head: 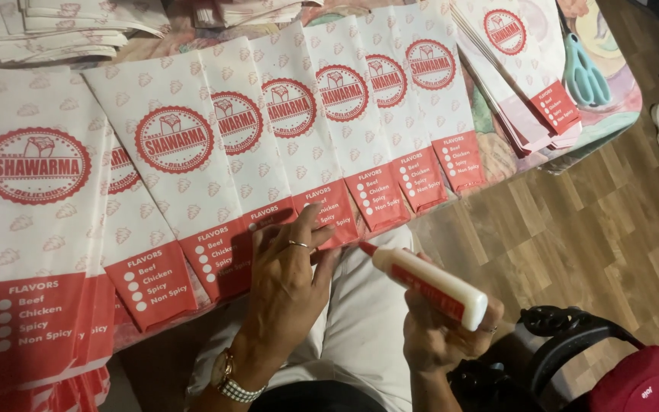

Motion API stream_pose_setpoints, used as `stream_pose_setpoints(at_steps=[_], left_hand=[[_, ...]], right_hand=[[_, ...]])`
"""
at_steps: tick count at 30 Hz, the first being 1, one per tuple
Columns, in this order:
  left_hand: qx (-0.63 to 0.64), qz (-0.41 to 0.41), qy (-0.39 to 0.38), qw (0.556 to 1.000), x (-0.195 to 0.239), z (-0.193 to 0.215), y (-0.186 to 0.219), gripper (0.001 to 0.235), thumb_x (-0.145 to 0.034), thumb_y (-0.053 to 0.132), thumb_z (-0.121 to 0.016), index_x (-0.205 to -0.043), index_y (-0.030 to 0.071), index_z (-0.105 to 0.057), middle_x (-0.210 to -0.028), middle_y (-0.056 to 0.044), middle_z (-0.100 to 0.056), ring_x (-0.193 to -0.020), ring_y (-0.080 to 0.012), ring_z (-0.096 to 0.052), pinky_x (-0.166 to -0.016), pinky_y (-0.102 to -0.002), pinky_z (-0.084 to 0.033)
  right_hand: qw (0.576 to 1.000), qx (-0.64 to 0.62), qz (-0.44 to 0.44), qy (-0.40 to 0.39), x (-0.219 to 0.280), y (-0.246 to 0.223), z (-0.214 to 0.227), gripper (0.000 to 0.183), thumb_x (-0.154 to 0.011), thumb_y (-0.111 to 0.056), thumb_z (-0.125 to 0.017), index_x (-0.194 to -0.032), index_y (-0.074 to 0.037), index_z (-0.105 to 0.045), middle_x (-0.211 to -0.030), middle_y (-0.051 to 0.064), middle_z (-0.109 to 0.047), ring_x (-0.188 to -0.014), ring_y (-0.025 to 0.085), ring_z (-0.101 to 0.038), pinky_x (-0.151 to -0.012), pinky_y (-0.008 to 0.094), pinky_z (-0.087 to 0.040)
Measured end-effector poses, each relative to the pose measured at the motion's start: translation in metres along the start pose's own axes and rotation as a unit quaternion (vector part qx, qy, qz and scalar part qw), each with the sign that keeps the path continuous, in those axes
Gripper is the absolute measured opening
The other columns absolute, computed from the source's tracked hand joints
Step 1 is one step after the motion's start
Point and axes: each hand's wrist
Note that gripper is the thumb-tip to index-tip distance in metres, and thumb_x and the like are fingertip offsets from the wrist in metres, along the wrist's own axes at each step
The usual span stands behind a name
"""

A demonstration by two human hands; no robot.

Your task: Applying glue to the edges of paper bags and stacking them for assembly.

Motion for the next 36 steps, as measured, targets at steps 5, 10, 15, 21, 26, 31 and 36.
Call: stream_pose_setpoints(at_steps=[5, 10, 15, 21, 26, 31, 36], left_hand=[[0.004, 0.013, 0.011, 1.0, -0.002, -0.002, 0.002, 0.053, -0.092, 0.003, -0.078, -0.136, 0.002, -0.049, -0.104, -0.004, -0.08, -0.103, -0.0164, -0.075, -0.098, -0.041, -0.044], [0.017, 0.023, 0.034, 0.999, -0.004, -0.005, 0.003, 0.055, -0.087, -0.005, -0.079, -0.134, 0.0, -0.05, -0.1, -0.007, -0.08, -0.1, -0.0182, -0.077, -0.105, -0.041, -0.047], [0.014, 0.038, 0.008, 0.999, -0.002, -0.001, 0.003, 0.05, -0.091, -0.007, -0.068, -0.137, 0.003, -0.049, -0.104, -0.002, -0.08, -0.107, -0.0187, -0.074, -0.111, -0.047, -0.036], [-0.002, 0.065, -0.025, 0.998, -0.001, 0.003, 0.004, 0.051, -0.092, -0.009, -0.055, -0.14, 0.008, -0.049, -0.107, 0.001, -0.08, -0.109, -0.0135, -0.074, -0.116, -0.056, -0.031], [0.009, 0.069, -0.027, 0.997, -0.001, 0.004, 0.004, 0.052, -0.092, -0.01, -0.053, -0.141, 0.008, -0.048, -0.107, 0.0, -0.08, -0.107, -0.014, -0.075, -0.117, -0.063, -0.03], [0.009, 0.048, -0.031, 0.998, 0.0, 0.005, 0.002, 0.051, -0.093, -0.011, -0.056, -0.14, 0.005, -0.048, -0.107, -0.002, -0.08, -0.109, -0.015, -0.074, -0.107, -0.049, -0.038], [0.086, 0.01, -0.026, 0.996, 0.001, 0.01, -0.003, 0.053, -0.093, -0.018, -0.05, -0.141, 0.002, -0.047, -0.112, -0.01, -0.075, -0.106, -0.019, -0.075, -0.106, -0.045, -0.042]], right_hand=[[0.992, -0.05, 0.034, -0.109, 0.009, 0.006, 0.003, 0.076, -0.088, 0.009, -0.066, -0.15, -0.021, -0.035, -0.119, 0.047, -0.055, -0.101, 0.062, -0.065, -0.093, 0.079, -0.059], [0.995, 0.003, -0.012, -0.1, -0.002, -0.018, -0.025, 0.044, -0.081, -0.004, -0.076, -0.109, 0.002, -0.043, -0.106, 0.038, -0.066, -0.093, 0.051, -0.075, -0.086, 0.059, -0.069], [0.984, -0.065, 0.021, -0.162, 0.016, 0.004, -0.006, 0.073, -0.084, 0.013, -0.07, -0.143, -0.015, -0.036, -0.124, 0.034, -0.058, -0.11, 0.058, -0.067, -0.09, 0.074, -0.066], [0.999, -0.014, 0.012, -0.044, 0.004, 0.012, -0.006, 0.045, -0.08, -0.009, -0.072, -0.111, -0.001, -0.04, -0.095, 0.034, -0.059, -0.087, 0.051, -0.07, -0.079, 0.066, -0.068], [0.999, 0.03, 0.018, -0.004, 0.011, 0.009, -0.013, 0.055, -0.071, 0.003, -0.08, -0.109, 0.0, -0.04, -0.1, 0.032, -0.064, -0.09, 0.05, -0.072, -0.085, 0.073, -0.065], [0.986, -0.092, 0.004, -0.136, 0.015, -0.006, -0.021, 0.058, -0.086, 0.009, -0.074, -0.134, -0.006, -0.046, -0.12, 0.024, -0.06, -0.108, 0.054, -0.071, -0.09, 0.073, -0.067], [0.912, 0.398, 0.072, 0.063, 0.021, 0.074, 0.042, 0.029, -0.088, -0.002, -0.068, -0.114, 0.002, -0.057, -0.092, 0.004, -0.053, -0.068, 0.013, -0.052, -0.05, 0.024, -0.034]])
Point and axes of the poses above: each hand's wrist, its own x-axis away from the middle knuckle, its own z-axis out of the back of the hand, y = z × x
